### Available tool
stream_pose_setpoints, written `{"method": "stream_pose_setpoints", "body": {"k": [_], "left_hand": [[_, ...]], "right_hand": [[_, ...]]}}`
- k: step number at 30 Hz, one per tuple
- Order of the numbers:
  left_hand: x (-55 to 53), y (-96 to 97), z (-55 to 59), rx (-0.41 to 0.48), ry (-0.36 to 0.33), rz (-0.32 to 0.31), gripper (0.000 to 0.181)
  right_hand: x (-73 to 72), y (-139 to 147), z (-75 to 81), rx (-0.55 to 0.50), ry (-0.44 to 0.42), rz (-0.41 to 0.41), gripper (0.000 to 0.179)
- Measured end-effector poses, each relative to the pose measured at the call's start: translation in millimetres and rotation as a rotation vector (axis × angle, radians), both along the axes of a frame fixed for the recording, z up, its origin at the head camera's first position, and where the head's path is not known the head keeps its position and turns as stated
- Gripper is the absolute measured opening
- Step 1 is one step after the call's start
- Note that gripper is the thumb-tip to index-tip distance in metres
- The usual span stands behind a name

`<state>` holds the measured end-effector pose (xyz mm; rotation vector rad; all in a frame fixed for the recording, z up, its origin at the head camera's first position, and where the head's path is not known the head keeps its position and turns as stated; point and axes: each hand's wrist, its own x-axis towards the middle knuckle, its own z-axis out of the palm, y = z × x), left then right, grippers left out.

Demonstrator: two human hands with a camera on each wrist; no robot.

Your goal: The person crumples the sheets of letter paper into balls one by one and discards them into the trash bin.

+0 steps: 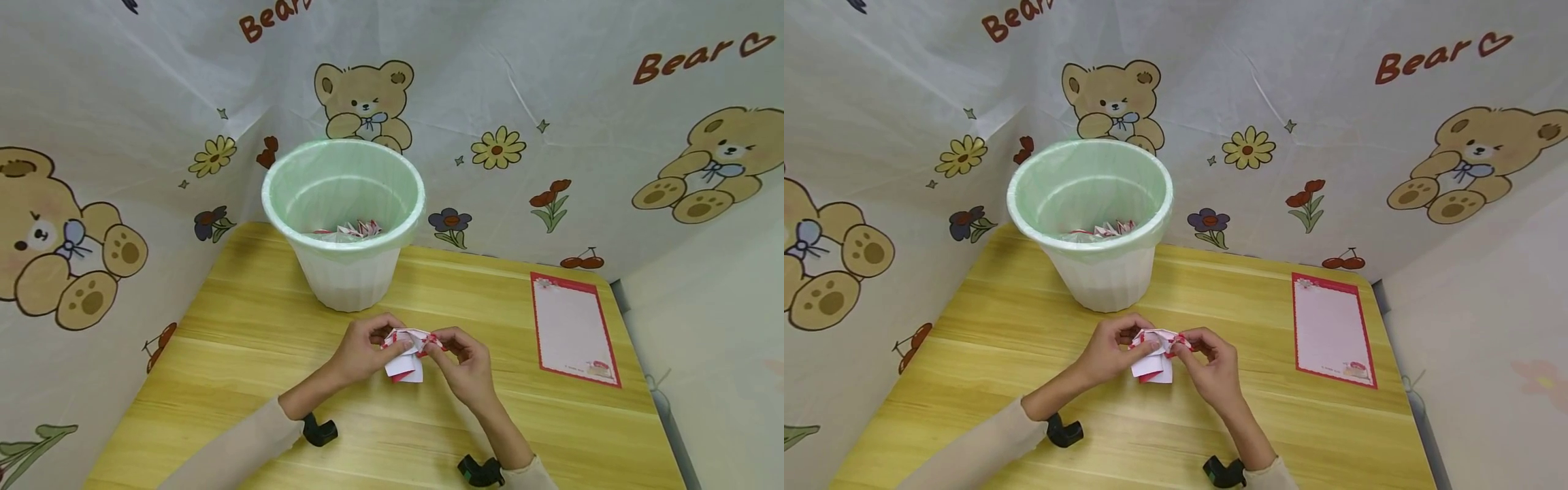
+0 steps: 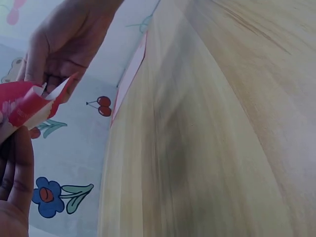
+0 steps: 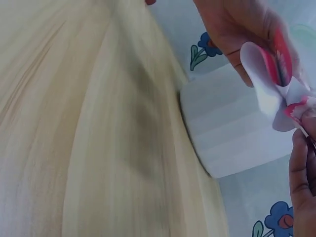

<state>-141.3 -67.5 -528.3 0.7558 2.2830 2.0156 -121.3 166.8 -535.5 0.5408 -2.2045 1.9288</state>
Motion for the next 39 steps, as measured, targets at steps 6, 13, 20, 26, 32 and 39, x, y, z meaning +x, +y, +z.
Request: {"method": "stream_pose_setpoints", "body": {"k": [6,13,20,26,32,39], "left_hand": [[-0.3,-3.3,2.4,-0.016,-0.014,-0.029,0.021],[-0.2,-15.3,4.4,0.143,-0.167,-0.231,0.042],[-2.6,-19.4,4.2,0.189,-0.143,-0.311,0.042],[-3.2,-18.0,4.0,0.191,-0.168,-0.273,0.04],[-0.7,-16.2,2.6,0.164,-0.078,-0.191,0.037],[1.7,-11.1,-0.3,0.092,0.032,-0.099,0.028]], "right_hand": [[-2.5,3,5.7,0.013,-0.012,-0.032,0.011],[-4.3,9,10.3,0.007,-0.053,-0.031,0.014],[-4.0,11,13.8,-0.022,-0.089,0.032,0.011],[-4.1,8,11.8,-0.075,-0.073,0.128,0.01],[-2.9,2,10.5,-0.058,-0.04,0.151,0.007],[0.1,-2,9.1,0.004,0.002,0.128,0.012]]}}
